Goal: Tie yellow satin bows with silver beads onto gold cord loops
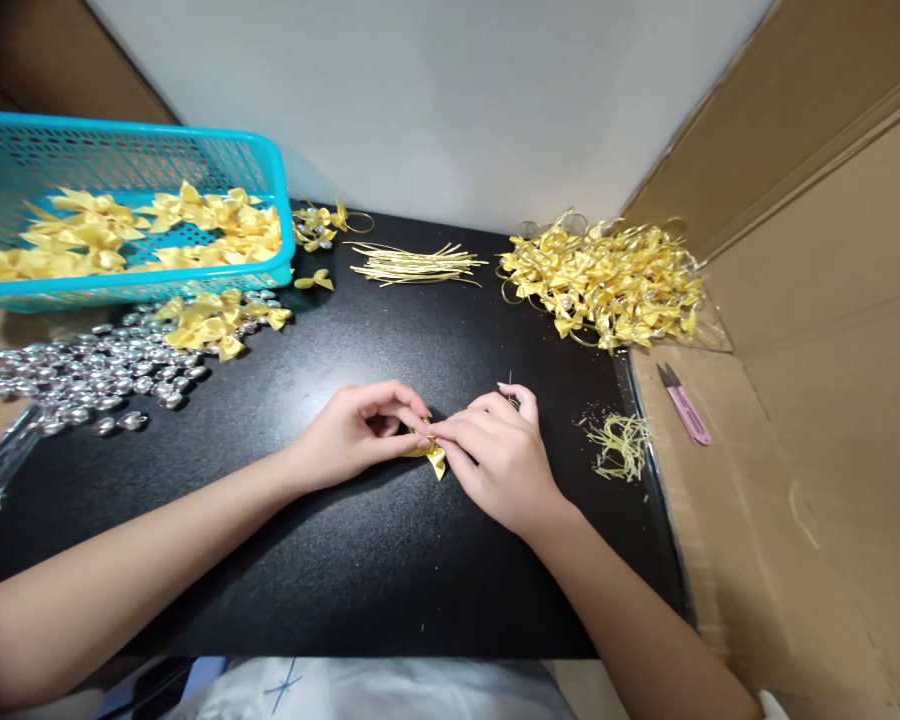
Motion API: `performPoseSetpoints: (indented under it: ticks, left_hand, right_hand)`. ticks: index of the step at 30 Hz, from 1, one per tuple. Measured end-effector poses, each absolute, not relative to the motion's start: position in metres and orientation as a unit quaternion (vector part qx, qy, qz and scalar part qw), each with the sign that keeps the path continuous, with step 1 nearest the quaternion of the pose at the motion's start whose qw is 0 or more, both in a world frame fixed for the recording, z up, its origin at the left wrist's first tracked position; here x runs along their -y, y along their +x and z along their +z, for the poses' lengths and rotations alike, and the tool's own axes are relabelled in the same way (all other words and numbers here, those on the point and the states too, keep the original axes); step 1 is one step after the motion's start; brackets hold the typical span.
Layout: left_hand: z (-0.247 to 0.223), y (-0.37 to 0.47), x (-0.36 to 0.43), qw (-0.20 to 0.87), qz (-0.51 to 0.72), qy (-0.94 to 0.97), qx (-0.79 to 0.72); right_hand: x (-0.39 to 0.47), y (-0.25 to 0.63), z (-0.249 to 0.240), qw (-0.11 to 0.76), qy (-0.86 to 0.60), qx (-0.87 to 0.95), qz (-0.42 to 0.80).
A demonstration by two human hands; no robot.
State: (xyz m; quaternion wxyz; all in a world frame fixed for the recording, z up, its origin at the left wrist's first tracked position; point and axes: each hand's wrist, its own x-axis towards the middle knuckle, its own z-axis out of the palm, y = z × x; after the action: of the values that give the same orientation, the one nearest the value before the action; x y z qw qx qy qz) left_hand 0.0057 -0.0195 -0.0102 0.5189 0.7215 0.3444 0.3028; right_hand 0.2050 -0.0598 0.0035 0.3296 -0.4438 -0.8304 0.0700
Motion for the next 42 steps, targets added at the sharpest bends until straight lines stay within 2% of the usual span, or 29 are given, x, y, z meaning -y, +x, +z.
performPoseSetpoints:
  ticks: [7,20,22,27,30,35,42]
  left_hand:
    - [-0.002,-0.01,0.014,0.354,0.278,0.845,-0.289]
    - [-0.012,-0.011,0.009,0.151,0.26,0.925,-0.234]
    - [-0.01,-0.012,0.009,0.15,0.255,0.927,-0.231]
    - [-0.004,-0.011,0.01,0.258,0.276,0.898,-0.224]
    - [-0.004,-0.01,0.007,0.282,0.285,0.884,-0.238]
    - [-0.008,-0.008,0.003,0.267,0.265,0.895,-0.239]
    - [-0.009,-0.01,0.003,0.192,0.228,0.931,-0.212]
  right_hand:
    - [0.06,0.207,0.005,0.337,-0.444,0.823,0.108]
    - [0.062,0.205,0.007,0.332,-0.418,0.838,0.111]
    - [0.062,0.205,0.008,0.328,-0.42,0.838,0.112]
    - [0.062,0.205,0.008,0.326,-0.422,0.839,0.107]
    - [0.062,0.205,0.007,0.321,-0.42,0.842,0.11]
    - [0.062,0.206,0.007,0.317,-0.422,0.842,0.11]
    - [0.062,0.206,0.007,0.308,-0.427,0.843,0.112]
